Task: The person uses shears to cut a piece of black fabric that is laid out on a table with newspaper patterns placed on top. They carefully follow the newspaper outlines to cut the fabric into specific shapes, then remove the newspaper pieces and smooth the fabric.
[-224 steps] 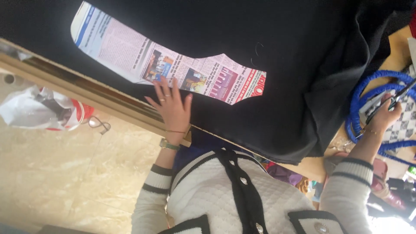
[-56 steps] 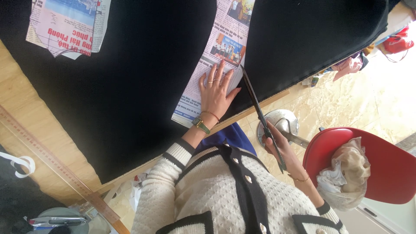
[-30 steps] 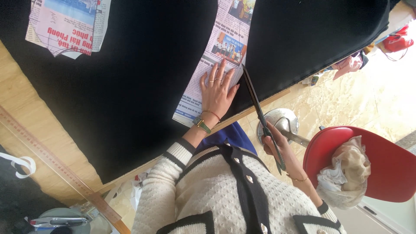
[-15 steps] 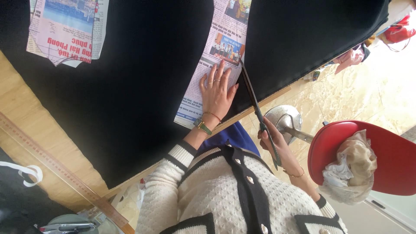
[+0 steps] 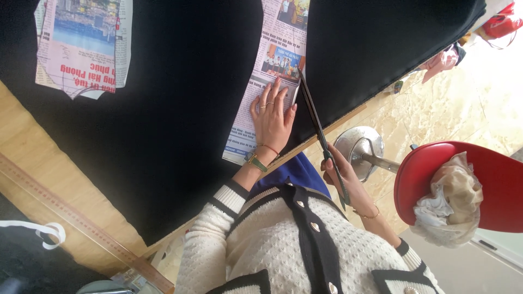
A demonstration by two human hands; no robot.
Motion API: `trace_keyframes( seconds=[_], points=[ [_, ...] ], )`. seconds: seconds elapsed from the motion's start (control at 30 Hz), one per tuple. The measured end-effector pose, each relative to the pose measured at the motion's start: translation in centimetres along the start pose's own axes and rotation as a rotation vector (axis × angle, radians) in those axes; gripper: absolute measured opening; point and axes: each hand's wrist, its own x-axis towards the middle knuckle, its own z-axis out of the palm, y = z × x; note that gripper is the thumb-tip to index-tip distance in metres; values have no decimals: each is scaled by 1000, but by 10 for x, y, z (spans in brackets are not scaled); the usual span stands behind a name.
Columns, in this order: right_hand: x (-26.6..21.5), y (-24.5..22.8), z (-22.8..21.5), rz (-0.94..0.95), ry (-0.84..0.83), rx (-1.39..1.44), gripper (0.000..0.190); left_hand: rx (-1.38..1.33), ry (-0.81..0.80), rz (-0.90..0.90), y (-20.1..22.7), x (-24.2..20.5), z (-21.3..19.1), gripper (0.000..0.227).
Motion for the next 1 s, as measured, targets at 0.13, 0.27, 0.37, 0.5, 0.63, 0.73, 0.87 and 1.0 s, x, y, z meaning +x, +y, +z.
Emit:
trace_keyframes(
  seconds=[0.13,0.27,0.37,0.5,0.63,0.73,0.87,1.0],
  points=[
    [4,-3,7,41,26,0,64,-15,7,0,2,1,-5,49],
    [2,-11,16,42,48,-10,63,-71,16,-11,1,1,-6,46],
    [1,-13,20,39,60,-32,61,-101,33,-11,-1,0,-3,43],
    [5,-14,24,63,71,-38,61,-164,74,-15,0,2,-7,30],
    [13,-20,29,36,93,-15,62,-185,81,-7,0,3,-8,23],
    [18,-17,30,21,102,-12,61,-187,88,-7,-2,2,-7,19],
    [20,-17,35,31,112,10,61,-233,89,-26,-3,2,-9,18],
    [19,-16,38,54,112,45,58,-297,77,-48,-5,2,-10,20]
  ],
)
